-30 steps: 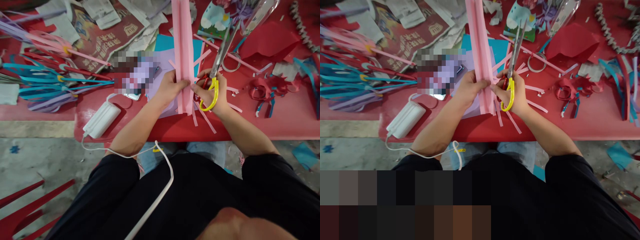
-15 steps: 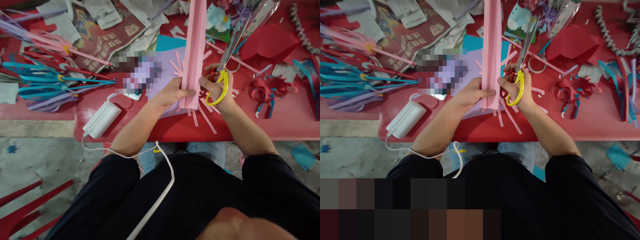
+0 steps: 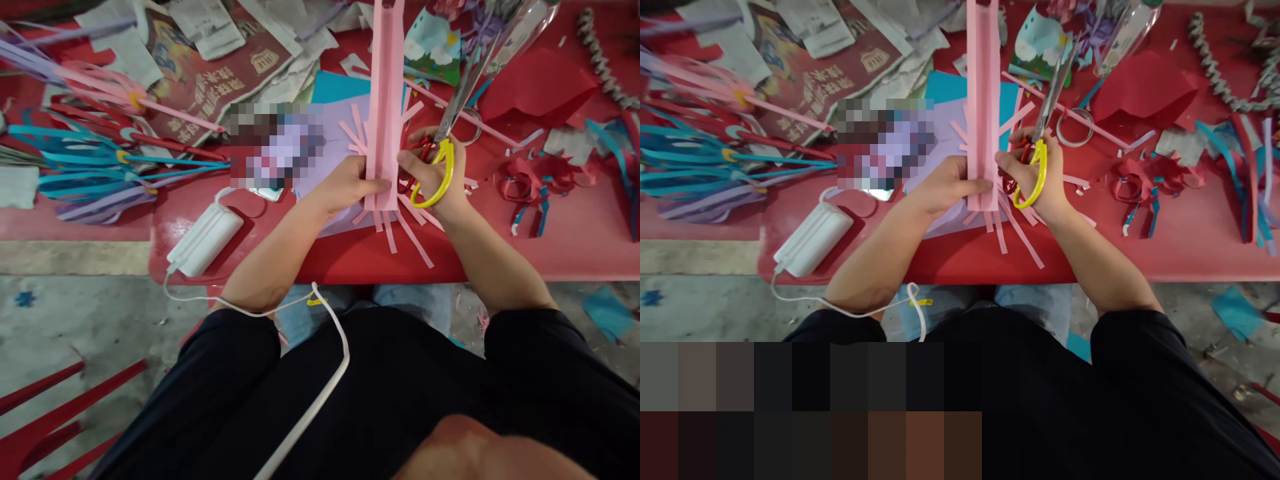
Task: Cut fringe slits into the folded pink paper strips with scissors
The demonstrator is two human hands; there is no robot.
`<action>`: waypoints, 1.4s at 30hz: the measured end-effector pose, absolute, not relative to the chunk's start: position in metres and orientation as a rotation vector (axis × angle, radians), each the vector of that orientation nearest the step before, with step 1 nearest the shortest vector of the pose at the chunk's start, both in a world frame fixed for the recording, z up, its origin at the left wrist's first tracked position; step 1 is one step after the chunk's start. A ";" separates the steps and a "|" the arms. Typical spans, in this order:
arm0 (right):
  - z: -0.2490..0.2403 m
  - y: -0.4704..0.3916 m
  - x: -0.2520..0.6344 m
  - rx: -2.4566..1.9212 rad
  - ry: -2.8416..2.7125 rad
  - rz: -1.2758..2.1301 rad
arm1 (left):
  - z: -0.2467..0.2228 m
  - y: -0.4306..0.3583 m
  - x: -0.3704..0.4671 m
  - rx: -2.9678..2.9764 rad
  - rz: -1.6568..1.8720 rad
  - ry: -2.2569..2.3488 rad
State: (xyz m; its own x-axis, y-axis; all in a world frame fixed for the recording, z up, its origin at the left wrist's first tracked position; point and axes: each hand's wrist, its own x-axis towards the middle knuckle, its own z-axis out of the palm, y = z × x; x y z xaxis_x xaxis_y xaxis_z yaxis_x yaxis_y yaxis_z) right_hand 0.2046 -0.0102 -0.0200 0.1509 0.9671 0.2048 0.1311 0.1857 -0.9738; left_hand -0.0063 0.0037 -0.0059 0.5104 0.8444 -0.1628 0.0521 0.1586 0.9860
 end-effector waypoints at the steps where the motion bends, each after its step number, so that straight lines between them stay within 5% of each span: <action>1: -0.018 -0.011 0.204 -1.230 -1.277 0.863 | -0.005 0.003 -0.006 1.300 0.695 0.896; 15: -0.003 -0.030 0.195 -1.268 -1.325 1.269 | -0.022 0.016 -0.003 1.195 1.048 1.041; 25: 0.006 -0.029 0.194 -1.290 -1.270 1.259 | 0.017 0.059 -0.087 1.054 1.405 1.003; 42: -0.004 -0.022 0.201 -1.278 -1.264 1.233 | 0.003 0.086 -0.120 1.143 1.452 1.078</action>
